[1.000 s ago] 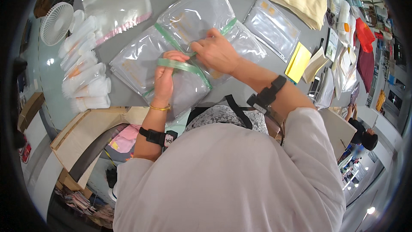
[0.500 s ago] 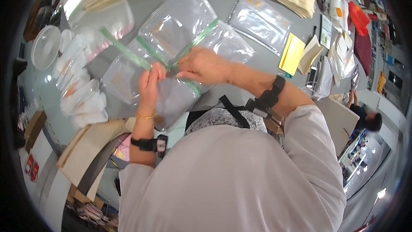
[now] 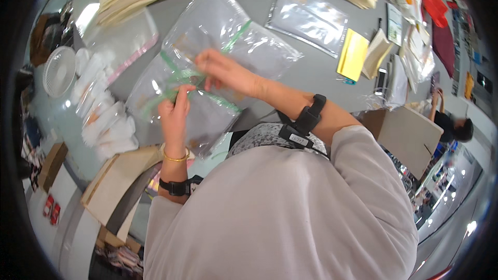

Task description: The person bundles folded gray garments in clear plastic bags with green ties, then places them on a cart. They then handle stacks of small clear bags with orange labels, peeling and applying white labels from a yellow sheet onto each bag.

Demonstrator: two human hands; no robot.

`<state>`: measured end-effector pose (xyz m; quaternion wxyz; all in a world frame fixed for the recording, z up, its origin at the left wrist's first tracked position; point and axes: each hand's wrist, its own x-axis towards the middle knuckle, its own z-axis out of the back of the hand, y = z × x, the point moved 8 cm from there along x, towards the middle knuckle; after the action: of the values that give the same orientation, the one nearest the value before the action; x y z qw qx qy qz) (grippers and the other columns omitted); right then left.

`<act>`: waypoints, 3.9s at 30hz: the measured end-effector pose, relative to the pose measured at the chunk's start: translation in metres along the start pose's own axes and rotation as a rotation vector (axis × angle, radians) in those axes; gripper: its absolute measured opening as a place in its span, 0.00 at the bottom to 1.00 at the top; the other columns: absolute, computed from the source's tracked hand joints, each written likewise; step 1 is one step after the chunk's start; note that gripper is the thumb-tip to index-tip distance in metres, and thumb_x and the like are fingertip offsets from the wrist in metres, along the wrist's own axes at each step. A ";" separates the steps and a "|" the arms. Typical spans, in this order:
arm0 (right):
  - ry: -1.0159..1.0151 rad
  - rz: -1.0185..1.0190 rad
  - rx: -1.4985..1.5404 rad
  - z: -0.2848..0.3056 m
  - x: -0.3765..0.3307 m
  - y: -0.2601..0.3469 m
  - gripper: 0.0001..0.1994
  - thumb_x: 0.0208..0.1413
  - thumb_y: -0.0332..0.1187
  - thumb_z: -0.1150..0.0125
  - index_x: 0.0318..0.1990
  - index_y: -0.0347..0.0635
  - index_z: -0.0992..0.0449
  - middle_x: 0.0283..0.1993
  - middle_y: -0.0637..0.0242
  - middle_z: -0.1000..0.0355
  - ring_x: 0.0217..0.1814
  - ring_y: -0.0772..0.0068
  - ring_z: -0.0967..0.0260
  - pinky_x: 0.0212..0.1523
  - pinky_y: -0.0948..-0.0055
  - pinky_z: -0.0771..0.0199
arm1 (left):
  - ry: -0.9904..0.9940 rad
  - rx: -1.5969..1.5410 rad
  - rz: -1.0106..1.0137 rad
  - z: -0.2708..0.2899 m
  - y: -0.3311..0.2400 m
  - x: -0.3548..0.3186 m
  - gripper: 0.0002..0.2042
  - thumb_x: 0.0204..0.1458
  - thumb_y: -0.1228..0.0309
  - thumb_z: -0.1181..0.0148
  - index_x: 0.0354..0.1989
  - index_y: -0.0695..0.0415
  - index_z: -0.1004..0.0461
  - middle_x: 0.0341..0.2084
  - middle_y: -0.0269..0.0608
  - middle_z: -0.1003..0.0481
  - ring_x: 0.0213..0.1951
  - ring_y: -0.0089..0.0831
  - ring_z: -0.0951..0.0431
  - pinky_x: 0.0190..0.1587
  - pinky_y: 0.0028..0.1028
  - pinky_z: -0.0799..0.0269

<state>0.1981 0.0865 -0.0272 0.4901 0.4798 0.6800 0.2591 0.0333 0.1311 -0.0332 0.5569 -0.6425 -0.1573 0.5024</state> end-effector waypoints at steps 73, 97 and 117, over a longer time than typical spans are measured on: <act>-1.025 -0.127 0.547 0.321 -0.193 -0.160 0.17 0.65 0.42 0.37 0.48 0.35 0.25 0.49 0.60 0.19 0.38 0.71 0.19 0.34 0.72 0.20 | 0.486 0.550 -0.441 -0.217 -0.068 0.100 0.13 0.62 0.78 0.44 0.54 0.65 0.27 0.50 0.50 0.25 0.50 0.37 0.22 0.50 0.33 0.23; -0.563 -0.207 0.262 0.307 -0.152 -0.162 0.17 0.64 0.37 0.35 0.28 0.34 0.25 0.24 0.66 0.26 0.19 0.77 0.29 0.17 0.74 0.30 | 0.208 -0.086 0.566 -0.354 0.092 0.058 0.11 0.62 0.78 0.44 0.52 0.59 0.32 0.31 0.39 0.26 0.31 0.27 0.23 0.34 0.31 0.20; -0.883 -0.158 -0.470 0.496 -0.152 -0.071 0.22 0.65 0.44 0.39 0.32 0.28 0.20 0.24 0.56 0.21 0.26 0.59 0.20 0.32 0.64 0.19 | 0.226 -0.178 0.552 -0.319 0.159 0.015 0.09 0.69 0.67 0.48 0.38 0.58 0.30 0.27 0.32 0.29 0.28 0.24 0.26 0.26 0.29 0.28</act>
<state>0.6330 -0.1392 -0.2135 0.8438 0.3674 0.3654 0.1395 0.2452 -0.0884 -0.2188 0.3549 -0.7589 0.0427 0.5443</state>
